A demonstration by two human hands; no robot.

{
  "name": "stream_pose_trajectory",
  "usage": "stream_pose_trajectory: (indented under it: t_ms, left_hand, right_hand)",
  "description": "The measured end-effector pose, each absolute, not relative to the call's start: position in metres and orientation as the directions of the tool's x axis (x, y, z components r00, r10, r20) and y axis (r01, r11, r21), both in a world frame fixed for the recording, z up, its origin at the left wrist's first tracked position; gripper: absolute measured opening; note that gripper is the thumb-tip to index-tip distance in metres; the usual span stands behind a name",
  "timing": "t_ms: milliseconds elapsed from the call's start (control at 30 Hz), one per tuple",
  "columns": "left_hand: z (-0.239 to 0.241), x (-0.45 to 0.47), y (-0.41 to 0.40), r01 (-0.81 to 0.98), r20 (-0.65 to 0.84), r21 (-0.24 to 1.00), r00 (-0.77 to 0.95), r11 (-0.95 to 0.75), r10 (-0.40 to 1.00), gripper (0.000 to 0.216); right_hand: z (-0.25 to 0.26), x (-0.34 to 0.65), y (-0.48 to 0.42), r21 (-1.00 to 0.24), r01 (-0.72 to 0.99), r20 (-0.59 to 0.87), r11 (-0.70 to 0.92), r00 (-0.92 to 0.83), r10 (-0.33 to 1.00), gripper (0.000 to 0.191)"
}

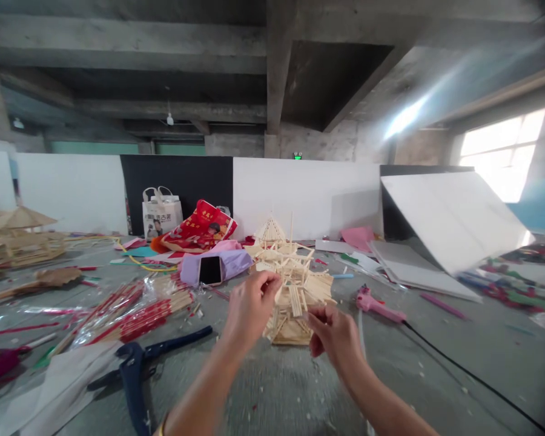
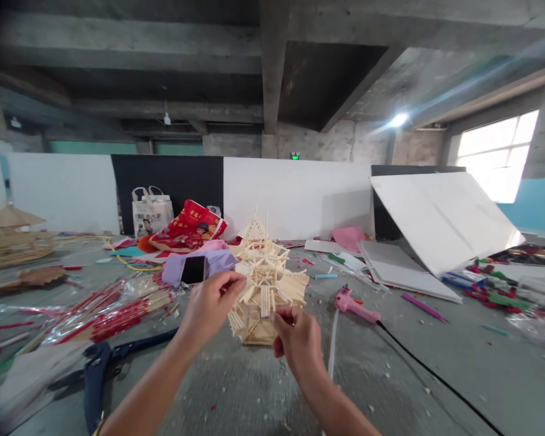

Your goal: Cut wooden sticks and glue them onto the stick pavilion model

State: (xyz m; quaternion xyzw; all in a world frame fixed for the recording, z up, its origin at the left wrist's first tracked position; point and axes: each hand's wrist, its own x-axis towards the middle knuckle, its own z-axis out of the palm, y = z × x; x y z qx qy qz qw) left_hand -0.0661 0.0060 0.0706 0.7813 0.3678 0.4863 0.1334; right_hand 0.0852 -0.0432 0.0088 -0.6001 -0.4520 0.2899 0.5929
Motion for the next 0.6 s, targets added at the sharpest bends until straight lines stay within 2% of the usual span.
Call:
stream_pose_trajectory:
  t_ms: [167,300,600]
  left_hand:
    - [0.075,-0.05,0.027,0.557,0.649,0.278,0.491,-0.782,0.581,0.025]
    - [0.075,-0.043,0.03,0.641,0.579,0.076,0.595,-0.764,0.557,0.028]
    - [0.07,-0.038,0.034,0.669,0.535,-0.02,0.635,-0.743,0.557,0.028]
  right_hand:
    - [0.016,0.079,-0.048,-0.914,0.38,0.311,0.144,0.428,0.848,0.018]
    - [0.018,0.079,-0.047,-0.885,0.442,0.357,0.143,0.449,0.819,0.018]
    - [0.018,0.079,-0.042,-0.878,0.46,0.364,0.133,0.461,0.809,0.019]
